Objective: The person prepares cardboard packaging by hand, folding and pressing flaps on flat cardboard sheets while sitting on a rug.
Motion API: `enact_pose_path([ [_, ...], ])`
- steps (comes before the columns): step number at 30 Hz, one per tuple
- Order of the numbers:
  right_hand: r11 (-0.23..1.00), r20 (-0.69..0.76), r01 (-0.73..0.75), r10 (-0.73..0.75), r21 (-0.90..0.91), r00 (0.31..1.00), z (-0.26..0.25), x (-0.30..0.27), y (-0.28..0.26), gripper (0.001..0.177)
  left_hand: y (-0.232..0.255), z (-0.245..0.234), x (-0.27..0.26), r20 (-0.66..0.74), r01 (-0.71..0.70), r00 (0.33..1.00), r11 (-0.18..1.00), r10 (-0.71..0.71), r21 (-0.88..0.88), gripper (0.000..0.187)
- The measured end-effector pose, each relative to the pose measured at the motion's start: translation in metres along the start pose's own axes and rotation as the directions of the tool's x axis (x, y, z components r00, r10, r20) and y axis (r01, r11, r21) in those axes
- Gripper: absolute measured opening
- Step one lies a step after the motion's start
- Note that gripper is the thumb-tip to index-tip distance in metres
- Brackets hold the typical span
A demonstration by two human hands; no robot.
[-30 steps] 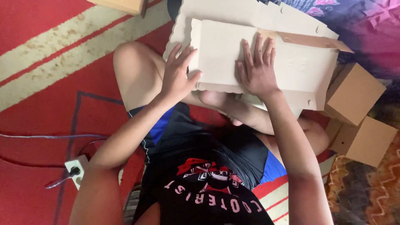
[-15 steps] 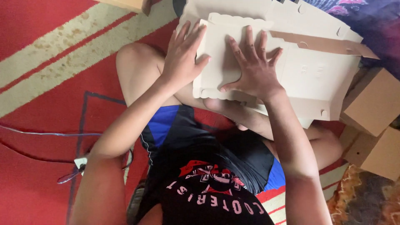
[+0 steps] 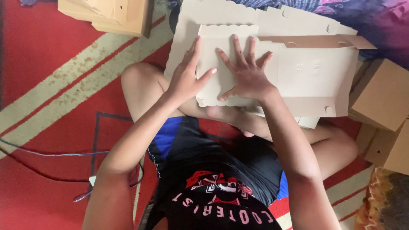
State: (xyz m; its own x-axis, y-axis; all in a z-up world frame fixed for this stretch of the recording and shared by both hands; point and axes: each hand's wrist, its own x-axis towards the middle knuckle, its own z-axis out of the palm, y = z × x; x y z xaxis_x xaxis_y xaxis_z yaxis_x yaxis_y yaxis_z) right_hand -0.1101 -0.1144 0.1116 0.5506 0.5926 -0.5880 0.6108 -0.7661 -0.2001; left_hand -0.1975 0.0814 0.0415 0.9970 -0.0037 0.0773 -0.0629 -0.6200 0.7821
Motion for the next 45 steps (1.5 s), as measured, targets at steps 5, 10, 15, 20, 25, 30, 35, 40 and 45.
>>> enact_pose_path([
  [5, 1.000, -0.029, 0.021, -0.021, -0.021, 0.999, 0.007, -0.001, 0.003, 0.134, 0.002, 0.005, -0.005, 0.121, -0.041, 0.991, 0.996, 0.050, -0.082, 0.080],
  [10, 0.999, -0.022, -0.019, 0.019, 0.036, 1.000, -0.001, -0.010, -0.007, 0.112, -0.009, 0.007, 0.008, 0.108, -0.145, 0.986, 0.977, 0.130, 0.155, 0.057],
  [15, 1.000, -0.080, -0.012, 0.010, -0.027, 0.997, 0.008, -0.009, -0.008, 0.107, -0.018, -0.014, 0.029, 0.345, -0.220, 0.937, 0.865, 0.059, 0.452, 0.065],
  [20, 0.999, -0.109, -0.013, 0.009, -0.037, 0.994, 0.018, -0.009, -0.007, 0.107, -0.017, -0.037, 0.045, 0.439, -0.190, 0.898, 0.893, -0.009, 0.407, 0.088],
  [25, 0.995, -0.172, 0.039, -0.054, -0.090, 0.984, 0.035, -0.012, -0.007, 0.107, -0.004, -0.047, 0.057, 0.493, -0.167, 0.865, 0.877, -0.089, 0.451, 0.113],
  [30, 0.972, -0.248, 0.203, -0.227, -0.121, 0.942, 0.052, -0.010, 0.000, 0.072, 0.010, -0.056, 0.070, 0.515, -0.135, 0.835, 0.836, -0.193, 0.532, 0.141],
  [35, 0.963, -0.290, 0.227, -0.261, -0.147, 0.921, 0.055, -0.012, 0.002, 0.069, 0.000, -0.052, 0.082, 0.484, -0.117, 0.855, 0.840, -0.185, 0.529, 0.133],
  [40, 0.968, -0.296, 0.223, -0.248, -0.115, 0.922, 0.059, -0.012, 0.006, 0.066, -0.041, -0.034, 0.086, 0.256, -0.097, 0.967, 0.888, -0.024, 0.449, 0.108],
  [45, 0.946, -0.447, 0.262, -0.321, -0.189, 0.835, 0.081, -0.012, 0.025, 0.069, -0.054, -0.021, 0.091, 0.041, -0.310, 0.949, 0.903, 0.312, 0.296, 0.084],
])
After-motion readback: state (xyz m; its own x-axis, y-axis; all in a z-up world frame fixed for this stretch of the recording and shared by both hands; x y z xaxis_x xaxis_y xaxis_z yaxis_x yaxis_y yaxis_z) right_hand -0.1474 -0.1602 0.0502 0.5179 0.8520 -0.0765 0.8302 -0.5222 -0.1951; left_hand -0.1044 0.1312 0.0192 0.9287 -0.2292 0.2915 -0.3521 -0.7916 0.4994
